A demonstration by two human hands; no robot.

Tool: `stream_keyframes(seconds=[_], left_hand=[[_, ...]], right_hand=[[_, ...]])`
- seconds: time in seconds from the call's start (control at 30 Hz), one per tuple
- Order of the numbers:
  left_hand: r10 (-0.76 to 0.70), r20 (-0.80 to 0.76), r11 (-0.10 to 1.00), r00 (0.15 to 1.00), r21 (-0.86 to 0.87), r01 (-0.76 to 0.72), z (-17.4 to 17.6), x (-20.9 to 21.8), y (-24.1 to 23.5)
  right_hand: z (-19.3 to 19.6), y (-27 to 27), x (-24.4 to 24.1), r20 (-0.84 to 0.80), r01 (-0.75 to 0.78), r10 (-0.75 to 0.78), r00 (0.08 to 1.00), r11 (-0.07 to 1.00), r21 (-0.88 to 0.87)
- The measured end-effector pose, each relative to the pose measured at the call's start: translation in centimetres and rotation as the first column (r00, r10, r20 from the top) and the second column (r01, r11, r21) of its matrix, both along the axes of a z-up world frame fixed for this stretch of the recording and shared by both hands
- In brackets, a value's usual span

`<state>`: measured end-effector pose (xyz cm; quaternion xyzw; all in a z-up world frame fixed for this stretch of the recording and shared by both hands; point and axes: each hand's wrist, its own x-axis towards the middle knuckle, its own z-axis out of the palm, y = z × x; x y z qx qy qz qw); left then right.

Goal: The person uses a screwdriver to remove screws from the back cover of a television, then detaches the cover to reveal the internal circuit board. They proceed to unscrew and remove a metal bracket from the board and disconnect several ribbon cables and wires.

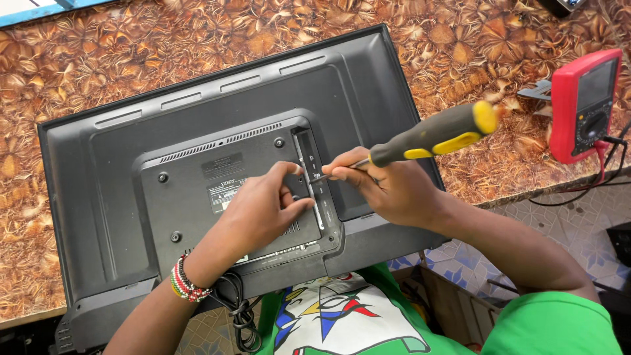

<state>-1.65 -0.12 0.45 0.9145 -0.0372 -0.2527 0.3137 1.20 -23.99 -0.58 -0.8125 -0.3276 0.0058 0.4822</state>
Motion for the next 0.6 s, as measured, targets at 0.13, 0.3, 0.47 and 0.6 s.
stream_keyframes(seconds=[0.13, 0.3, 0.47, 0.6], left_hand=[[-0.063, -0.080, 0.963, 0.995, -0.266, 0.040, 1.3, 0.2, -1.0], [-0.134, -0.239, 0.879, 0.962, -0.477, 0.005, 2.7, 0.9, -1.4], [0.001, -0.521, 0.782, 0.854, -0.532, -0.326, -0.6, 2.6, -0.9], [-0.197, -0.197, 0.973, 0.960, -0.159, 0.167, 2.4, 4.6, -4.1]], right_hand=[[2.5, -1.2, -0.8, -0.038, -0.008, 0.010, 0.999, 0.999, 0.047], [3.5, -5.0, -1.1, -0.070, 0.145, -0.139, 0.988, 0.985, 0.090], [-1.6, -11.3, -0.3, -0.150, 0.557, -0.557, 0.817, 0.829, -0.051], [-7.5, -15.6, 0.3, 0.127, 0.570, -0.568, 0.813, 0.733, -0.371]])
